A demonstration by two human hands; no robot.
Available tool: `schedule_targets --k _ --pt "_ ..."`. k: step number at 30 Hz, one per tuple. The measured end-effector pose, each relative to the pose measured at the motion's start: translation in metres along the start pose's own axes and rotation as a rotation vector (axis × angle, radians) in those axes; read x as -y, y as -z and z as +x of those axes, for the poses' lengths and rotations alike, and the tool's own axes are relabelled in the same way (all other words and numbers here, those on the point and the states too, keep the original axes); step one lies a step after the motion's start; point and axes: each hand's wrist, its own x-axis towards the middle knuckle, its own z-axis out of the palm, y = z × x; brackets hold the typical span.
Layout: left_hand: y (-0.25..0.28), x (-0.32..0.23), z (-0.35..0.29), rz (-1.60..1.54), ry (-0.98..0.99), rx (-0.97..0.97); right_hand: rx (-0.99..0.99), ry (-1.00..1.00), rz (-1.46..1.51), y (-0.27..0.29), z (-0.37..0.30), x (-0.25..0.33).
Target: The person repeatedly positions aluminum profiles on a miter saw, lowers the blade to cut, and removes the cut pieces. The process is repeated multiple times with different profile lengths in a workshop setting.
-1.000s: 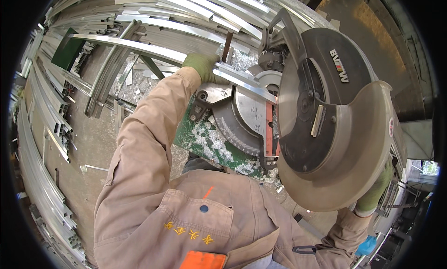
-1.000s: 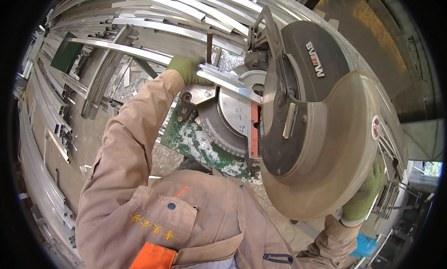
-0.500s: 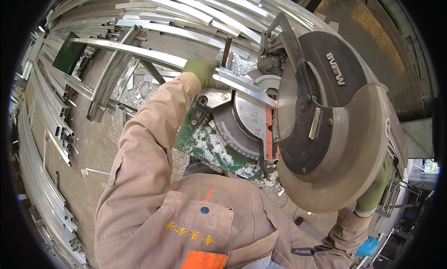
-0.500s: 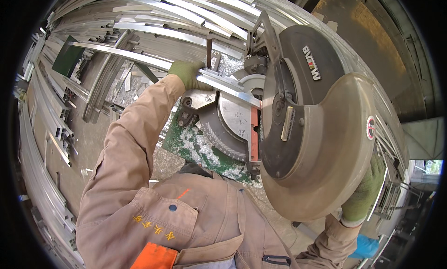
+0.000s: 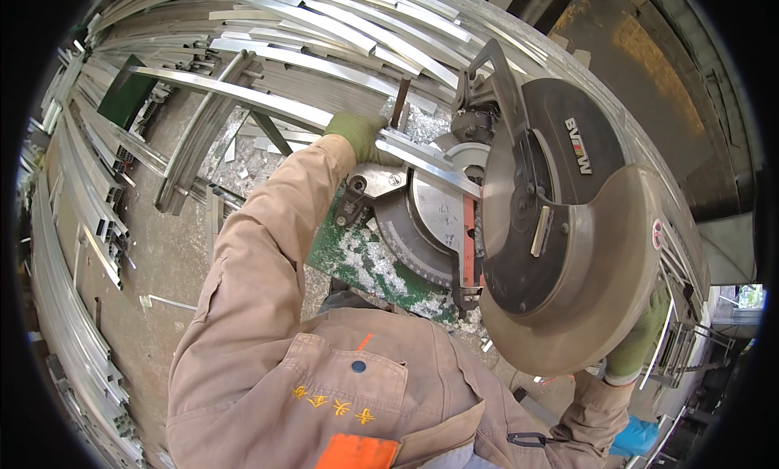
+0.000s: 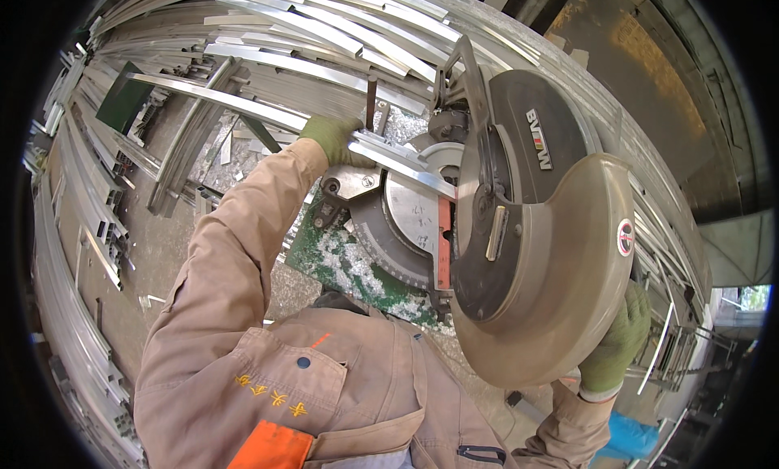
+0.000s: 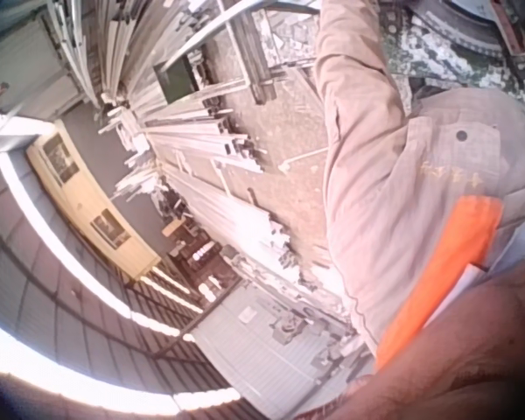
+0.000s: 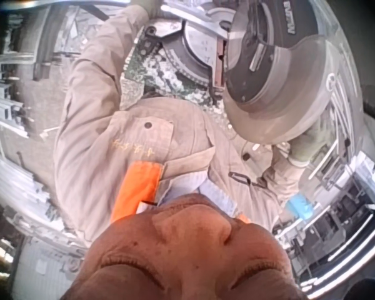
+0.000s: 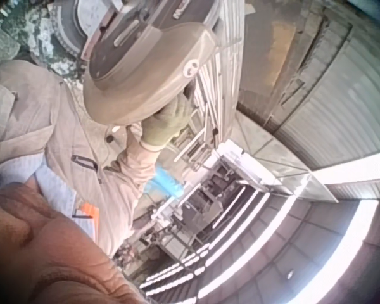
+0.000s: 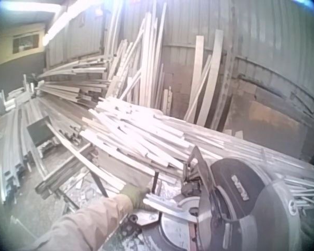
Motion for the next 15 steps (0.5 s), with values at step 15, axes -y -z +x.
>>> schedule_targets --k 15 --pt "-0.002 0.0 -0.002 -0.021 -0.005 -0.022 -0.059 -0.016 0.024 -0.024 -0.029 0.015"
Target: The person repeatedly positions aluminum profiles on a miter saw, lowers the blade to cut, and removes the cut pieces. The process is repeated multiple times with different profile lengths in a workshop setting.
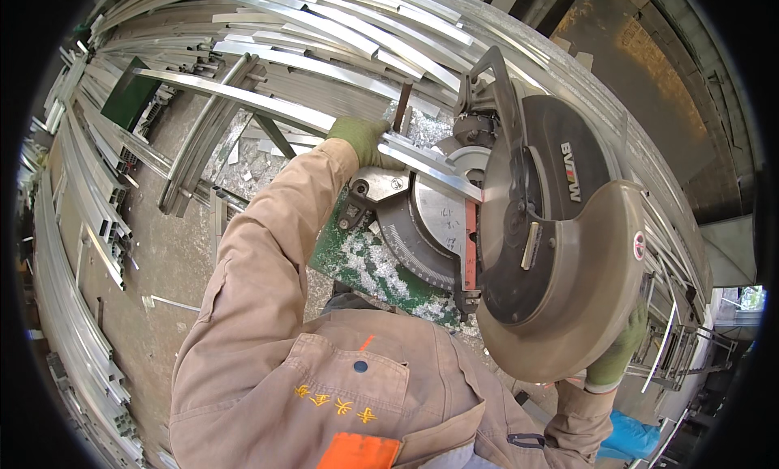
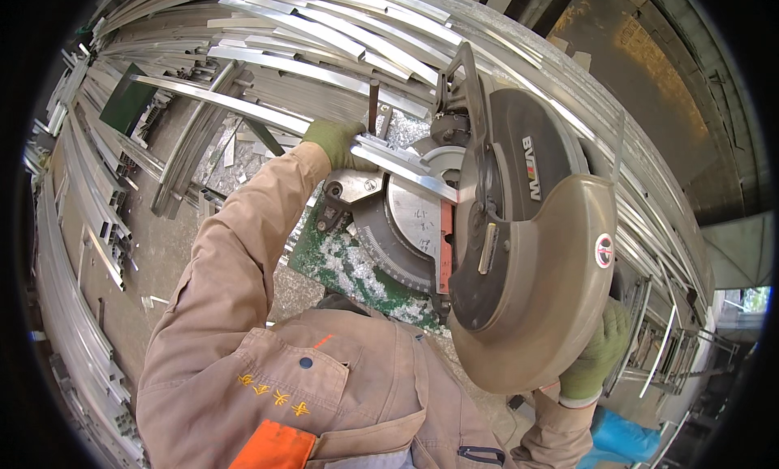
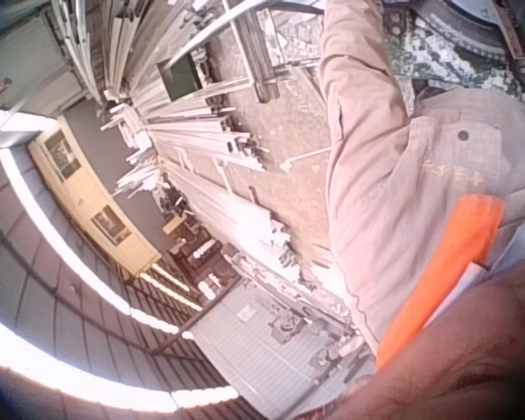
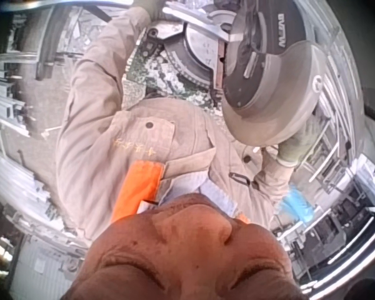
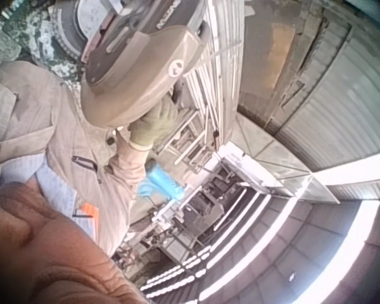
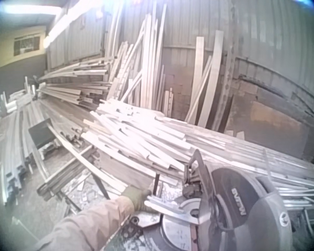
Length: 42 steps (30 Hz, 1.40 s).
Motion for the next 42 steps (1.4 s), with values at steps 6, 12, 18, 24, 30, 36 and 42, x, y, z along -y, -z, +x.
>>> schedule_targets --k 6,12,18,24,30,36,42 --pt "0.0 0.003 0.003 0.034 0.002 0.041 0.031 -0.068 -0.005 -0.02 -0.033 0.006" --pt "0.002 0.002 0.0 0.006 -0.01 0.001 -0.021 -0.12 0.051 -0.048 -0.077 0.004" --pt "0.012 -0.004 -0.013 -0.004 -0.066 -0.095 -0.031 -0.124 0.047 -0.03 -0.052 0.004" --pt "0.009 -0.001 -0.009 -0.027 -0.029 -0.019 -0.308 -0.271 0.193 0.023 0.093 -0.018" --pt "0.008 0.014 -0.017 -0.111 -0.166 -0.131 -0.463 -0.255 0.365 0.015 0.176 -0.036" --pt "0.001 0.021 -0.06 0.111 -0.146 0.017 -0.483 -0.995 0.077 -0.021 0.03 0.033" --pt "-0.02 0.002 -0.149 0.222 -0.437 0.091 0.209 -0.551 0.27 -0.111 0.002 0.239"
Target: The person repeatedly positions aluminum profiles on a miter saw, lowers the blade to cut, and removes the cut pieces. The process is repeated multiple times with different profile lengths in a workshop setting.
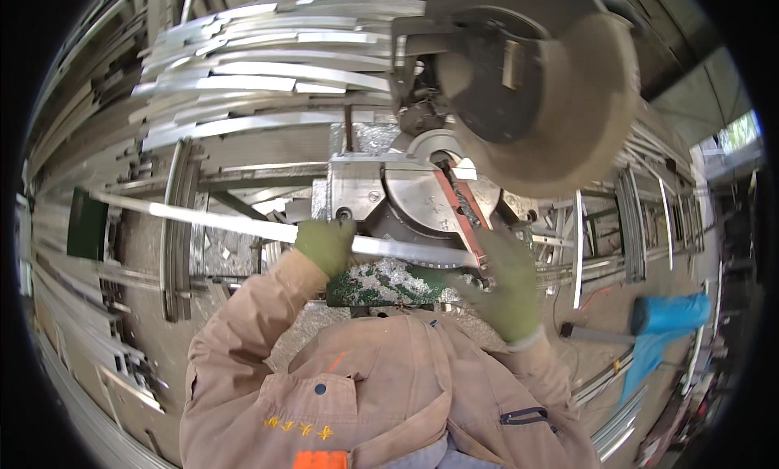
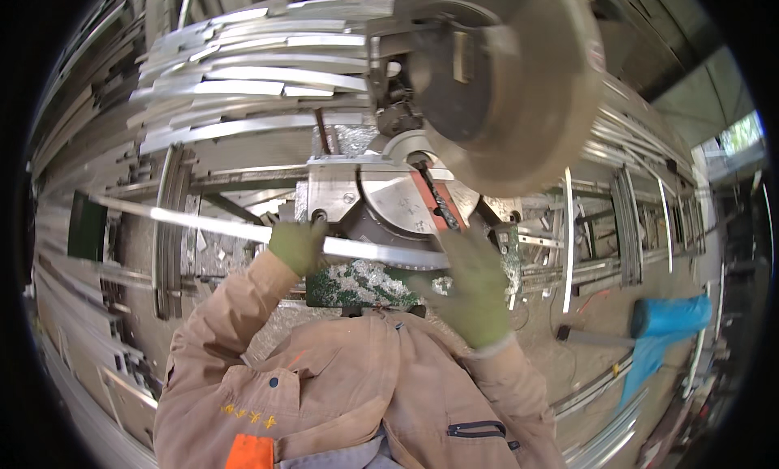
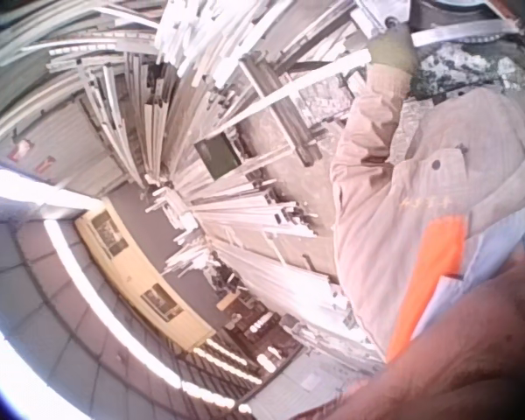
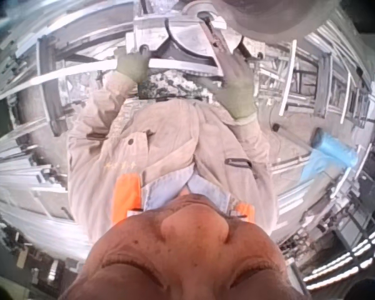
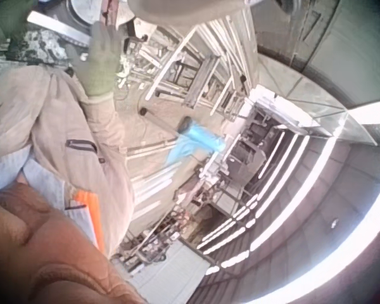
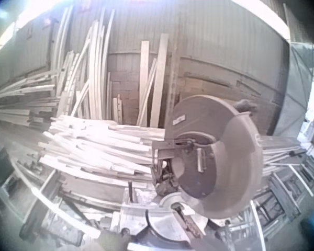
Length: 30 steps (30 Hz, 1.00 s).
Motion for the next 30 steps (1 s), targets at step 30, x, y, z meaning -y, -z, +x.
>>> schedule_targets --k 30 --pt "0.083 -0.259 -0.07 -0.532 -0.742 -0.798 -0.614 -0.857 0.532 0.109 -0.185 -0.24"
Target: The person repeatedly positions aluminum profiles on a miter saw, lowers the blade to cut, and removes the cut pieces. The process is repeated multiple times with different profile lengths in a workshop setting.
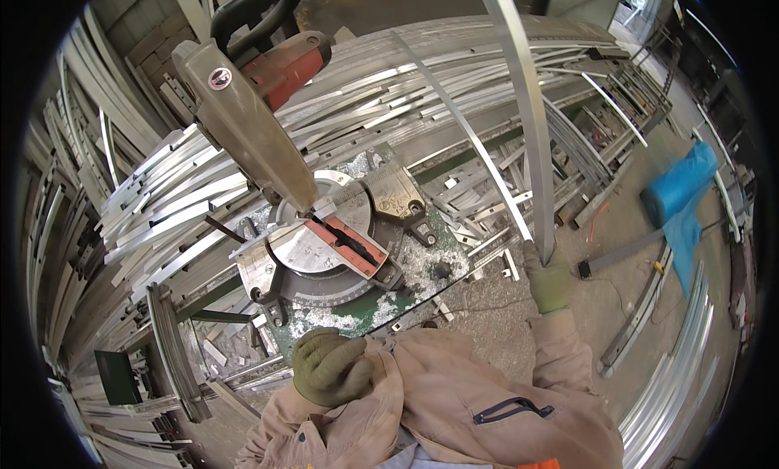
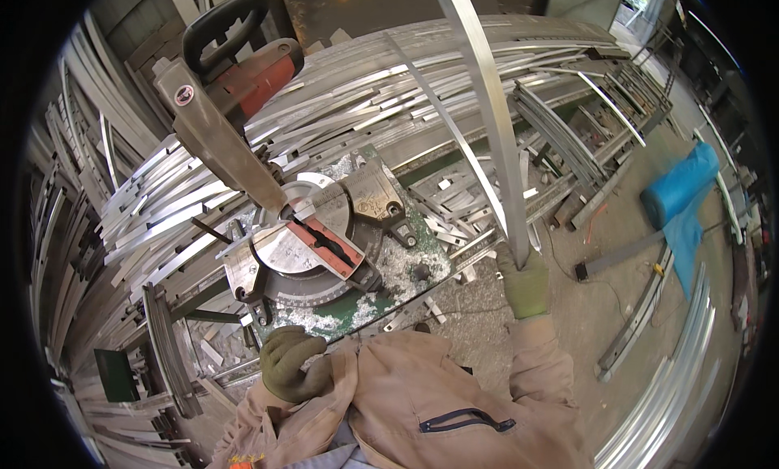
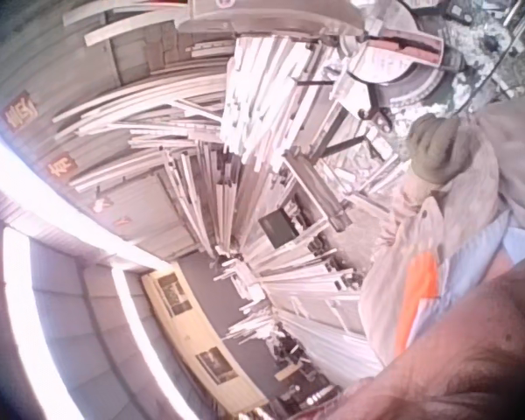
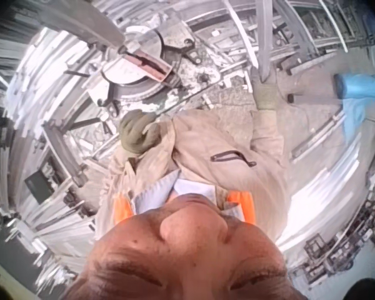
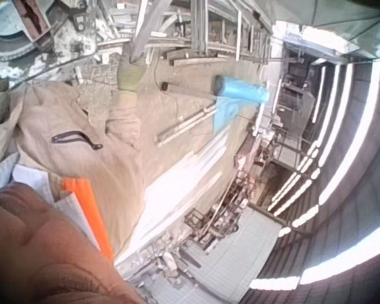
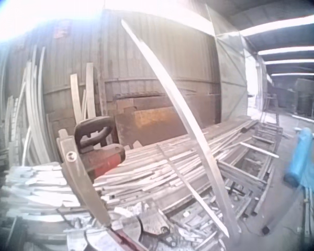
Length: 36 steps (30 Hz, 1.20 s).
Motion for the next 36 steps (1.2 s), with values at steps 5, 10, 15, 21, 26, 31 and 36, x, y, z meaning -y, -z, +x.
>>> schedule_targets --k 5,10,15,21,26,31,36 --pt "-0.036 0.004 -0.016 0.131 -0.004 0.077 0.053 -0.184 -0.298 0.017 0.104 -0.1" --pt "-0.065 -0.006 -0.033 0.069 0.31 0.045 0.15 -0.35 -0.301 -0.014 0.207 -0.162" --pt "-0.067 -0.025 -0.063 0.229 0.592 -0.068 0.243 -0.337 -0.364 -0.061 0.292 -0.207" --pt "-0.05 -0.038 -0.095 0.558 0.406 0.104 0.185 -0.142 -0.848 -0.055 0.334 -0.277" --pt "-0.064 -0.041 -0.153 0.525 0.692 0.072 0.174 -0.076 -0.809 -0.057 0.316 -0.272" --pt "-0.047 -0.025 -0.223 0.457 1.127 -0.087 0.064 0.03 -0.77 -0.048 0.295 -0.221" --pt "0.017 0.007 -0.325 0.325 1.834 -0.262 -0.115 0.243 -0.673 -0.032 0.239 -0.157"
